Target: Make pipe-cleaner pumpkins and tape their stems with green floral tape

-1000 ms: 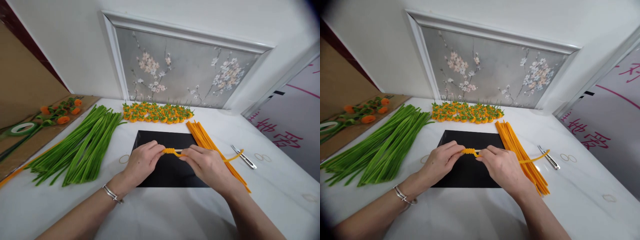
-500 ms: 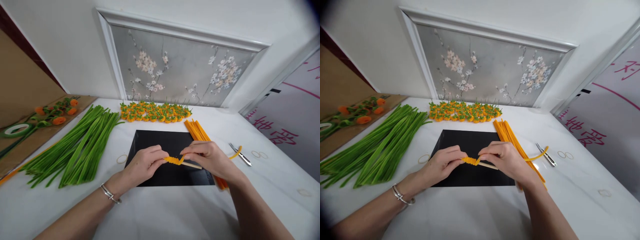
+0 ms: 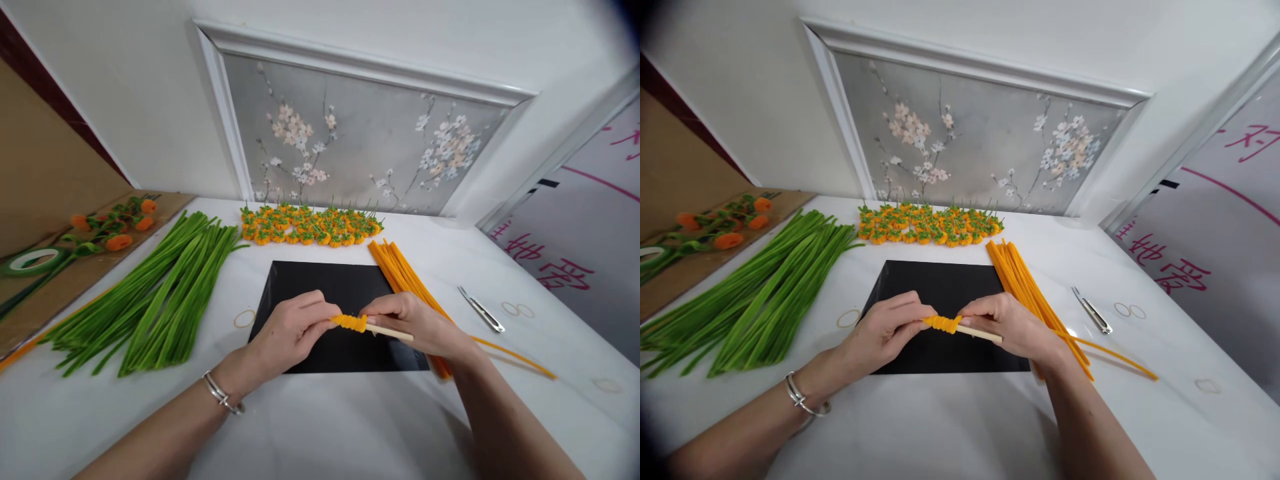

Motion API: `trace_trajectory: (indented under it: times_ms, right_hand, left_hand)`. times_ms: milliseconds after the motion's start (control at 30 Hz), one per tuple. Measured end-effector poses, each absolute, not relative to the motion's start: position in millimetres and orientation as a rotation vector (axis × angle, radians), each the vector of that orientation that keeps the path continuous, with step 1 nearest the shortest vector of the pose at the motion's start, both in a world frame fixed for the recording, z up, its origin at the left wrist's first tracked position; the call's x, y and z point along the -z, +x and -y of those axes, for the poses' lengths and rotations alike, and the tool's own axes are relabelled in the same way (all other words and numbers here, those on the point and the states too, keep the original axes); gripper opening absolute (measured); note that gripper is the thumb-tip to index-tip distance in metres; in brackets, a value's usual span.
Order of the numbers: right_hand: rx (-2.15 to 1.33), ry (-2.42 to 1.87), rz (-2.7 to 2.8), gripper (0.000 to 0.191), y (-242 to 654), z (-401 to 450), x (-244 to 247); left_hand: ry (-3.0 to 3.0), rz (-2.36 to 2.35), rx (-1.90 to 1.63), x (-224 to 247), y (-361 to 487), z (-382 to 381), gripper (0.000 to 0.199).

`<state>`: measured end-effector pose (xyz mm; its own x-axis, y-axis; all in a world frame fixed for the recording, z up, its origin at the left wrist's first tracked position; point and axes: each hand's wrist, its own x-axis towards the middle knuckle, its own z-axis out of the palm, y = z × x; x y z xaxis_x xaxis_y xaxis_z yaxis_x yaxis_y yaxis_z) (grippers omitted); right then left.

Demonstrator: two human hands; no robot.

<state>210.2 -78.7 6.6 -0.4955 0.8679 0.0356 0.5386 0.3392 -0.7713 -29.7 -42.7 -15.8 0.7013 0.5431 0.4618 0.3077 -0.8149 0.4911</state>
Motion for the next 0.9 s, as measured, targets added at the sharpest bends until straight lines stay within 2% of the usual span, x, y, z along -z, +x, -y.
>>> trace_trajectory:
  times_ms: [333,500,667,900]
  right_hand:
    - [-0.903,-1.387,2.293,0.023,193,86,1]
    - [-0.537,-1.45,2.434,0.021,184,100,-7]
    - [-0.189,-1.498,2.501,0.027,183,106,-17]
    - [-0.154,-1.404,2.279,0.026,193,100,-20]
  left_hand:
    - [2.463,-0.99,-1.092,16,-30,42,0.014]
    - [2.651,-1.133,-1.023,18,-30,40,0.017]
    - [2.823,-1.148,-0.934,14,-29,42,0.021]
    - [2.856,-0.966,-0.854,12,-31,40,0.021]
